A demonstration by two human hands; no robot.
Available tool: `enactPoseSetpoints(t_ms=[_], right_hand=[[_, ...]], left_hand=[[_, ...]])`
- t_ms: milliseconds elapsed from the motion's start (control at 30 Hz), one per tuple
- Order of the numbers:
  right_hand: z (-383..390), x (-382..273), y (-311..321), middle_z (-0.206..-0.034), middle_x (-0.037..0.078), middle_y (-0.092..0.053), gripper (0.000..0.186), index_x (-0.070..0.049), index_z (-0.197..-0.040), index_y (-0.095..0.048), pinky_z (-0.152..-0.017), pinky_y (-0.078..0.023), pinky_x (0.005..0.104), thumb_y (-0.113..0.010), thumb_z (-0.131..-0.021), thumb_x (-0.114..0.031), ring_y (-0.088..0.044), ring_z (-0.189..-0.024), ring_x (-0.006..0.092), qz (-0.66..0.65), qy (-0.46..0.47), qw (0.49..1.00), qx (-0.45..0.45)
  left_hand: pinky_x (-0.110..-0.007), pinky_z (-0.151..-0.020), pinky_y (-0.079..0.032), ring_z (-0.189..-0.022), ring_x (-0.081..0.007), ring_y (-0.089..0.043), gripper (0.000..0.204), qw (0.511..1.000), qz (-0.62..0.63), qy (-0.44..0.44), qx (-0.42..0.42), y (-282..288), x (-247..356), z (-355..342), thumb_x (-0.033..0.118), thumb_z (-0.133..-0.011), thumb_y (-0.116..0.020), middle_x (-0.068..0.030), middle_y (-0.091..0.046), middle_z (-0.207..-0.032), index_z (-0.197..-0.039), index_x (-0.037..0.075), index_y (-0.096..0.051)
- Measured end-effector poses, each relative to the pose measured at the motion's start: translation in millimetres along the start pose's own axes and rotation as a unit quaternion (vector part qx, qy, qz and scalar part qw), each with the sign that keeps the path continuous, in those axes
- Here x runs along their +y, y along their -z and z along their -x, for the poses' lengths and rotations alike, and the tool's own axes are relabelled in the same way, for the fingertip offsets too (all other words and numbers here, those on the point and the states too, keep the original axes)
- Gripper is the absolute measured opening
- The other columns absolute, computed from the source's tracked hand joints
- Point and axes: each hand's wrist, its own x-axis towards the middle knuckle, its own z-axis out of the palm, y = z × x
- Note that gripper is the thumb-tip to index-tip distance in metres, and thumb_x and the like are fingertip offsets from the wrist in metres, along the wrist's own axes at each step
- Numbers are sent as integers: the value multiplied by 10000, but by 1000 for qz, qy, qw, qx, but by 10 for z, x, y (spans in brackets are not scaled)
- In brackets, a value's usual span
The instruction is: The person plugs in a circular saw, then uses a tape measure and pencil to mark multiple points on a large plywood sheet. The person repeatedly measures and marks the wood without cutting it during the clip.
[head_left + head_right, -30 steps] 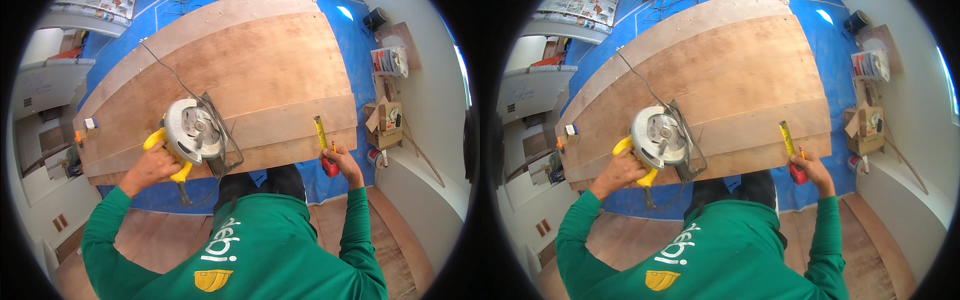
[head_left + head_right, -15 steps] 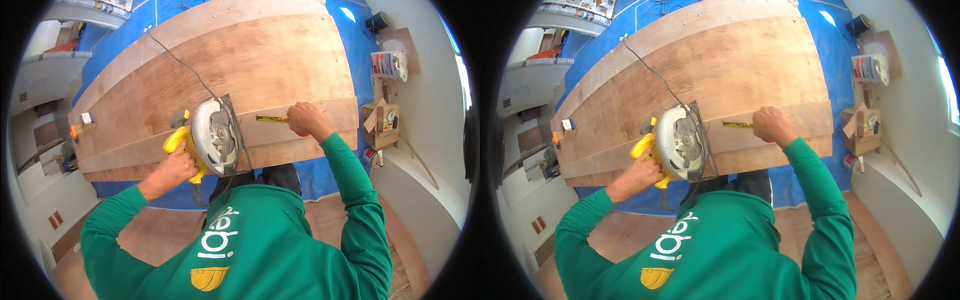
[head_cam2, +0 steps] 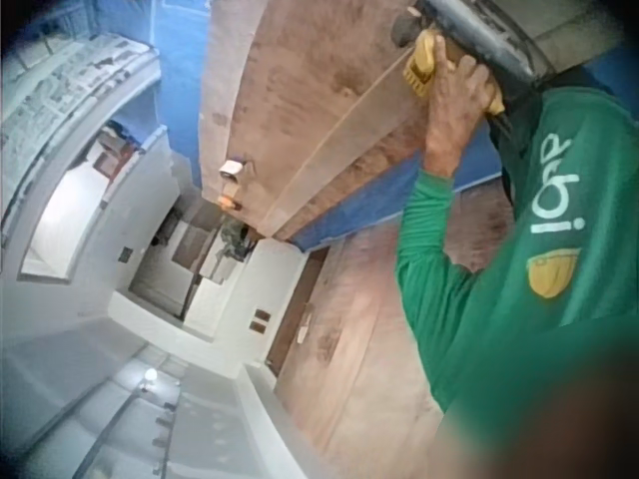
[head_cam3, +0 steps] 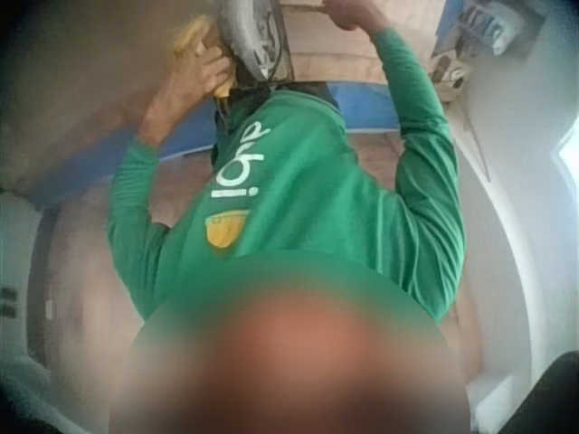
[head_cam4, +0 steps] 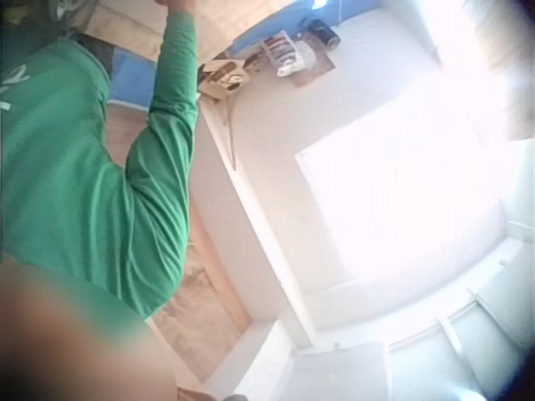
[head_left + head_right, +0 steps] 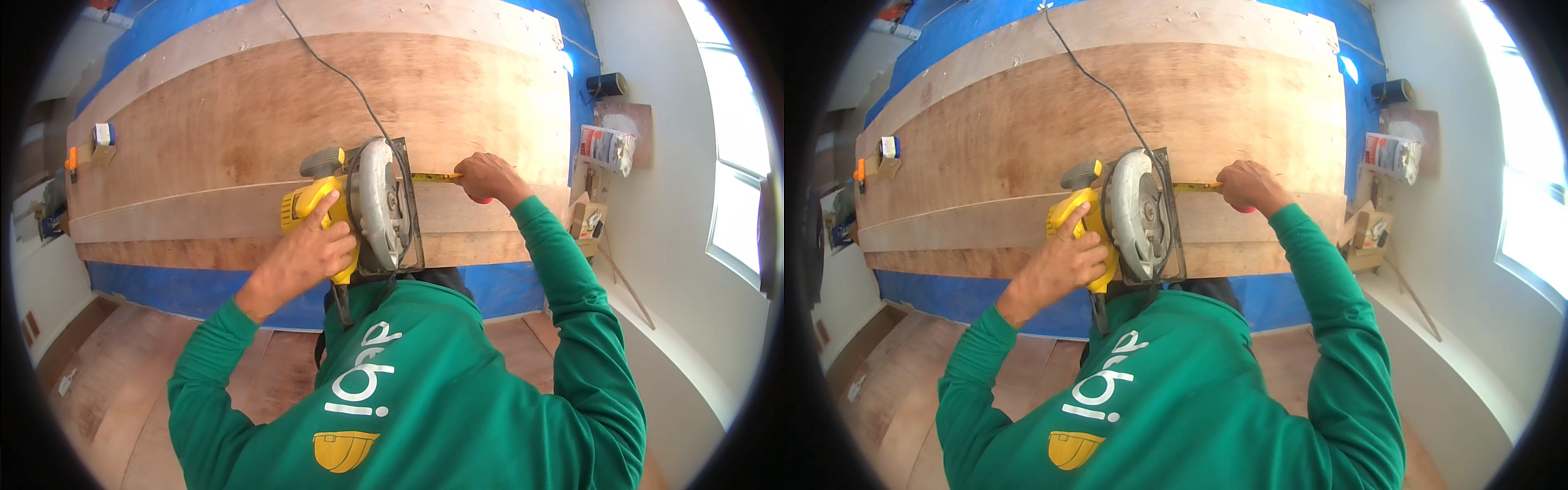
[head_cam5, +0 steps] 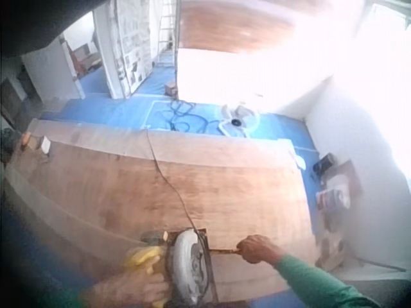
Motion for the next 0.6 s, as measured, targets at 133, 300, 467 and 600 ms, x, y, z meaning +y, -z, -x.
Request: enactPoseSetpoints(t_ms=[133,300,467,600], right_hand=[[21,-19,160,-986,167,-796,275,-80,-1011,-838,-897,-584,496,-675,-1051,-297,-751,-1013,379,23,-35,999,0],[93,59,333,-987,161,-797,283,-96,-987,-832,-881,-586,493,-634,-1050,-289,-751,-1001,367,21,-54,998,11],[-56,21,323,-958,173,-802,281,-94,-1005,-846,-881,-588,513,-656,-1027,-300,-760,-973,387,16,-10,1000,-5],[-205,-59,208,-923,174,-794,221,-85,-935,-827,-825,-582,531,-680,-995,-240,-758,-925,402,57,58,997,12]], left_hand=[[-591,-1390,-274,-1078,-161,-657,89,999,24,29,37,53,-67,-14,100,-804,-741,38,-637,-963,-819,188,-747],[-536,-1402,-266,-1134,-172,-644,114,998,30,37,50,118,-90,-89,96,-795,-739,35,-647,-1033,-843,194,-772],[-533,-1398,-270,-1168,-188,-640,128,997,54,46,24,153,-97,-112,109,-786,-739,20,-647,-1037,-859,193,-801],[-534,-1379,-309,-1172,-203,-643,107,994,86,56,24,203,-121,-161,100,-779,-741,-3,-644,-1016,-837,163,-806]])
